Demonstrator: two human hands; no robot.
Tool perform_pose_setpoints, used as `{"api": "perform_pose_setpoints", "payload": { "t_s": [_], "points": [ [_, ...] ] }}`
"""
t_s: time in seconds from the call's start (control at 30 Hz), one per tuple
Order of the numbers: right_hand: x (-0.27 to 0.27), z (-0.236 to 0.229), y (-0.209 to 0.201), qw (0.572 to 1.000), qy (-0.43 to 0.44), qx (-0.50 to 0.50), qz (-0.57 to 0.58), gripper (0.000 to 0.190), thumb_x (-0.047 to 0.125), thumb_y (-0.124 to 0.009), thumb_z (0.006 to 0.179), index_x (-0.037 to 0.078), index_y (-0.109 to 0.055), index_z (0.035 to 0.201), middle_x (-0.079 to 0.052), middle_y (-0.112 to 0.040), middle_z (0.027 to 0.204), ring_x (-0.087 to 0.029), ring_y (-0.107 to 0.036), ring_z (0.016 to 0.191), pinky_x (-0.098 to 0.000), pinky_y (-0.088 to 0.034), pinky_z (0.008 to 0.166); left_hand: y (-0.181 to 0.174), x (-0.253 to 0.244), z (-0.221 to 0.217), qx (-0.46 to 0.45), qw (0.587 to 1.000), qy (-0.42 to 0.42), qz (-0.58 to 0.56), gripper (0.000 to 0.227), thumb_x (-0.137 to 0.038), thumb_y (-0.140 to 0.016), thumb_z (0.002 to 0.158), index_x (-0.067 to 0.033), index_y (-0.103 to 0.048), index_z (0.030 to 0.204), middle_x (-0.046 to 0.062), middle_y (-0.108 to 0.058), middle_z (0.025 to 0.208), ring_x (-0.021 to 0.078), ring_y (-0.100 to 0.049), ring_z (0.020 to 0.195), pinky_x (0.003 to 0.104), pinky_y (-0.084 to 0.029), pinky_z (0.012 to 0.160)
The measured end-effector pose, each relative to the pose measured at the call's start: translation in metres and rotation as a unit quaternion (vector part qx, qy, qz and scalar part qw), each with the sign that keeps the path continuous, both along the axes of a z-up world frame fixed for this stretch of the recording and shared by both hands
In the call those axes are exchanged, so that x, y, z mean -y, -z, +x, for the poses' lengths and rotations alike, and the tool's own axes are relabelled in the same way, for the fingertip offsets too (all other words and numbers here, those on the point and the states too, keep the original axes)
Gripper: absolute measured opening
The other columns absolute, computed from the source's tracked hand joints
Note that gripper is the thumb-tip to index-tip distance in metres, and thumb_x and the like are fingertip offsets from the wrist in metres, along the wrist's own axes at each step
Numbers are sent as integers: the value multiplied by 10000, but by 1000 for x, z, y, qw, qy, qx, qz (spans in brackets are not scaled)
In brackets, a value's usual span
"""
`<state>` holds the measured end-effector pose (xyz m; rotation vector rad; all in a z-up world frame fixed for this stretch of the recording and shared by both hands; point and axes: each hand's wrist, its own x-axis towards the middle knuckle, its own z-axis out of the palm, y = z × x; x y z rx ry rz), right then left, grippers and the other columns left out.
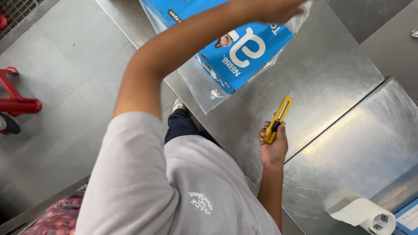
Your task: Unboxing a large plastic-wrapped pack of milk cartons and sorting individual cartons into a cardboard box.
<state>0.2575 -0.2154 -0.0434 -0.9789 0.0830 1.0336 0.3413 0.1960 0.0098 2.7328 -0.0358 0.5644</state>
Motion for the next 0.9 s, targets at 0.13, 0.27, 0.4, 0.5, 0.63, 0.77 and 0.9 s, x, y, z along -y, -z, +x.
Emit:
{"api": "perform_pose_setpoints", "payload": {
  "t_s": [0.13, 0.27, 0.4, 0.5, 0.63, 0.77, 0.9],
  "points": [
    [5, 7, 10, 1000, 5, 0, 1, 486, 383, -412, 1145, 70, -484, 1510, -83, -609, 1003, -146, -521, 758, -282, -463, 699, -58, 47, -136, 152, 982, 36, 107, 416, -134, -785, 981, -121, -633, 1368, 168, -561, 1462, 347, -572, 1318, 446, -490, 1054],
    [1, 6, 13, 1000, 6, 26, -4, 467, 370, -413, 1133, 88, -473, 1501, -81, -604, 987, -146, -522, 736, -277, -438, 641, -74, 74, -231, 80, 997, 15, -4, 405, -213, -841, 943, -95, -659, 1285, 135, -597, 1409, 334, -568, 1301, 479, -428, 1099],
    [0, 7, 24, 1000, 8, 21, -13, 393, 372, -410, 1138, 79, -453, 1396, -103, -616, 994, -170, -548, 729, -291, -437, 626, -63, 73, -265, 58, 998, -8, -19, 465, -332, -869, 867, -81, -712, 1226, 105, -629, 1334, 313, -580, 1297, 469, -425, 1129],
    [-12, -2, 8, 1000, -16, 17, 18, 433, 366, -421, 1132, 88, -491, 1455, -92, -618, 972, -153, -546, 713, -278, -445, 627, -69, 59, -261, 31, 997, 15, 68, 505, -365, -858, 804, -116, -743, 1229, 56, -661, 1311, 286, -601, 1279, 458, -420, 1149],
    [-16, -11, 6, 999, -4, 38, 6, 443, 369, -433, 1129, 65, -502, 1444, -96, -629, 969, -148, -542, 704, -275, -443, 619, -72, 50, -256, 45, 992, 41, 113, 517, -443, -852, 787, -121, -754, 1180, 60, -675, 1255, 258, -623, 1201, 484, -419, 1107],
    [-13, -25, 1, 999, 16, 31, -2, 439, 365, -435, 1119, 65, -510, 1429, -91, -628, 949, -152, -545, 695, -276, -440, 608, -68, 50, -259, 54, 990, 61, 115, 430, -457, -846, 828, -131, -766, 1096, 27, -700, 1190, 232, -656, 1097, 479, -433, 1038],
    [-9, -39, -3, 1000, 8, 17, -17, 462, 385, -451, 1090, 75, -528, 1424, -60, -612, 906, -127, -520, 666, -262, -433, 582, -69, 57, -262, 126, 974, 43, 182, 372, -461, -805, 923, -147, -744, 1112, 32, -711, 1205, 211, -682, 1119, 483, -449, 1057]
  ]
}}
